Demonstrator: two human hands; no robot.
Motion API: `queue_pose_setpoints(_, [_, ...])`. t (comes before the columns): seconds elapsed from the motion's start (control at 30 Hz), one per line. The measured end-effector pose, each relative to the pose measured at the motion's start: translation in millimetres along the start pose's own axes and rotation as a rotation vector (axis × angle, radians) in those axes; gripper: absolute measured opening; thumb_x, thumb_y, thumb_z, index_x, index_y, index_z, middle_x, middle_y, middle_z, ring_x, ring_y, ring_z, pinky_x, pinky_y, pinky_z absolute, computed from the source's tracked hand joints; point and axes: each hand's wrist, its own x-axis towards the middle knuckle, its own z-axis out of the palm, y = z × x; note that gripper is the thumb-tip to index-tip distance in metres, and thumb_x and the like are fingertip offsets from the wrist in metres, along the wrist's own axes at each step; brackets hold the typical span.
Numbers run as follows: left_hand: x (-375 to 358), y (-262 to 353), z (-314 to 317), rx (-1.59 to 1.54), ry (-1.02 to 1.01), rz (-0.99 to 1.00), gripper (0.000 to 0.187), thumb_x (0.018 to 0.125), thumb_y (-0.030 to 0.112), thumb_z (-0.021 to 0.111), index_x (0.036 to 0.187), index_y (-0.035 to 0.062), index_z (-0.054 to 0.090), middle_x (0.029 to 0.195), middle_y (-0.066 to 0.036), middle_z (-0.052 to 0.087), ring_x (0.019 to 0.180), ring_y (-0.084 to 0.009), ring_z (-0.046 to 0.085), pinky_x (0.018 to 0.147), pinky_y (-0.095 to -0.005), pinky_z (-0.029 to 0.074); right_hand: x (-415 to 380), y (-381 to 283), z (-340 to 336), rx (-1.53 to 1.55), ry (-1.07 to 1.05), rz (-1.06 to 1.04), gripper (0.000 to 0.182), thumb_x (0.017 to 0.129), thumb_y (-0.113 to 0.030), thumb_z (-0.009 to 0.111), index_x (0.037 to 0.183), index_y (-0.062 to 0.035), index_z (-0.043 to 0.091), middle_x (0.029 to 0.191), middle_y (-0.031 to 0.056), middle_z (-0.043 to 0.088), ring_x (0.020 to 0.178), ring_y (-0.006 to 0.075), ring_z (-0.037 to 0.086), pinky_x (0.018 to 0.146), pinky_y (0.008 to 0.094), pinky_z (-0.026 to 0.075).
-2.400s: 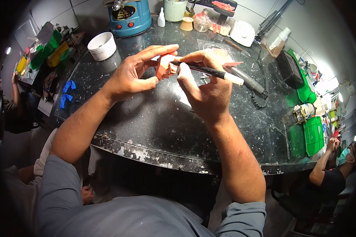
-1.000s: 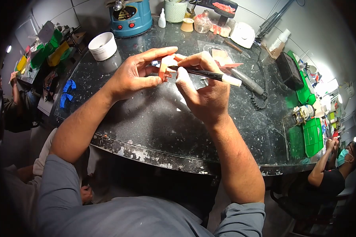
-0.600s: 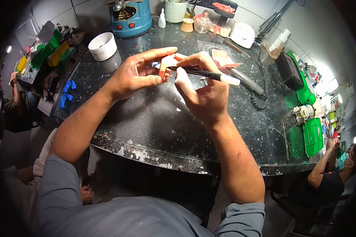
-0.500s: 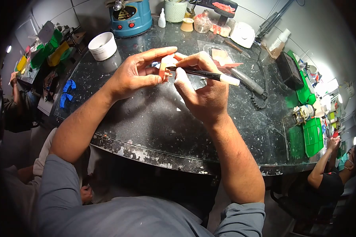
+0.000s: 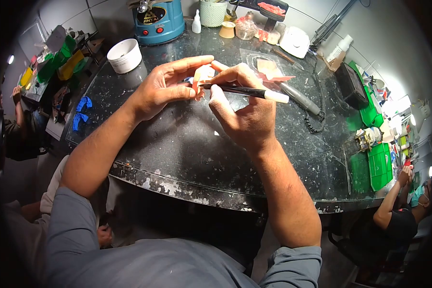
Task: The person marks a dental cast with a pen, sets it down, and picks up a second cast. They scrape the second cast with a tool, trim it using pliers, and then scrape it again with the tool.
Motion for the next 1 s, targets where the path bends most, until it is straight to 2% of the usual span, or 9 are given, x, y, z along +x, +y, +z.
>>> queue_pose_setpoints(0.07, [0.8,-1.9,-0.5,-0.022,-0.01,0.004,0.066,0.084,0.011,0.069,0.143,-0.0015,0.041,0.132,-0.011,0.054,0.105,-0.014,0.057,0.096,-0.0307,0.048,-0.4,-0.7,-0.2,0.011,0.005,0.012,0.01,0.079,0.0,0.065,0.089,0.0019,0.063,0.086,0.0095,0.068,0.084,0.0154,0.067,0.079,0.0282,0.051])
queue_pose_setpoints(0.33, [1.2,-3.9,-0.2,-0.035,-0.013,0.002,0.068,0.083,0.016,0.07,0.142,-0.0022,0.042,0.136,-0.012,0.053,0.12,-0.0188,0.053,0.097,-0.0328,0.047,-0.4,1.8,0.3,0.032,0.024,0.017,0.01,0.079,-0.001,0.066,0.089,0.0013,0.062,0.084,0.0079,0.066,0.082,0.0146,0.066,0.078,0.0273,0.051])
queue_pose_setpoints(0.67, [2.4,-3.6,0.8,-0.043,-0.009,-0.014,0.064,0.08,0.015,0.068,0.139,-0.002,0.047,0.133,-0.012,0.056,0.118,-0.0188,0.055,0.099,-0.0341,0.046,-0.5,1.3,-1.3,-0.013,0.002,-0.005,0.009,0.079,0.0,0.065,0.088,0.0009,0.062,0.082,0.0072,0.065,0.078,0.0142,0.066,0.072,0.0268,0.051])
queue_pose_setpoints(0.73, [3.1,-3.3,1.8,-0.055,-0.004,0.007,0.065,0.081,0.016,0.067,0.139,-0.0039,0.045,0.132,-0.012,0.056,0.116,-0.0186,0.056,0.1,-0.0343,0.047,-0.6,-1.2,-0.1,0.06,-0.002,0.035,0.011,0.079,0.0,0.065,0.089,0.0005,0.063,0.081,0.0072,0.065,0.079,0.0158,0.066,0.082,0.0308,0.051])
queue_pose_setpoints(0.77, [2.8,-2.4,2.2,-0.055,-0.005,0.007,0.065,0.081,0.016,0.067,0.139,-0.0039,0.045,0.132,-0.012,0.056,0.116,-0.0186,0.056,0.1,-0.0343,0.047,-0.4,0.9,-0.3,0.059,-0.002,0.035,0.011,0.079,0.0,0.065,0.089,0.0005,0.063,0.081,0.0072,0.065,0.079,0.0158,0.066,0.082,0.0308,0.051])
queue_pose_setpoints(0.83, [1.3,1.3,3.7,-0.178,-0.019,-0.033,0.063,0.084,0.016,0.062,0.139,-0.0067,0.043,0.13,-0.014,0.057,0.115,-0.0191,0.058,0.101,-0.0351,0.047,0.2,6.7,-1.4,0.01,0.015,-0.073,0.012,0.08,0.0,0.065,0.092,-0.0001,0.063,0.082,0.007,0.066,0.082,0.0177,0.066,0.096,0.0372,0.047])
queue_pose_setpoints(0.87, [1.3,3.9,4.4,-0.178,-0.019,-0.032,0.063,0.084,0.016,0.062,0.139,-0.0067,0.043,0.13,-0.014,0.057,0.115,-0.0191,0.058,0.101,-0.0351,0.047,0.3,6.7,-2.3,0.009,0.015,-0.074,0.012,0.08,0.0,0.065,0.092,-0.0001,0.063,0.082,0.007,0.066,0.082,0.0177,0.066,0.096,0.0372,0.047])
queue_pose_setpoints(0.93, [1.4,8.1,5.6,-0.254,-0.024,-0.066,0.061,0.087,0.017,0.057,0.139,-0.0088,0.04,0.128,-0.016,0.057,0.114,-0.02,0.059,0.102,-0.0361,0.046,-0.2,6.2,-3.3,0.008,0.015,-0.061,0.014,0.081,0.0,0.065,0.095,-0.0007,0.063,0.085,0.0071,0.066,0.091,0.0199,0.068,0.105,0.0421,0.04])
queue_pose_setpoints(1.0, [0.9,8.3,6.1,-0.243,-0.02,-0.063,0.058,0.088,0.017,0.054,0.139,-0.0087,0.041,0.127,-0.016,0.058,0.114,-0.0205,0.059,0.103,-0.0365,0.046,-1.1,4.3,0.2,0.009,0.025,-0.069,0.014,0.081,0.0,0.065,0.095,-0.0008,0.063,0.087,0.0071,0.066,0.094,0.0203,0.068,0.105,0.0419,0.04])
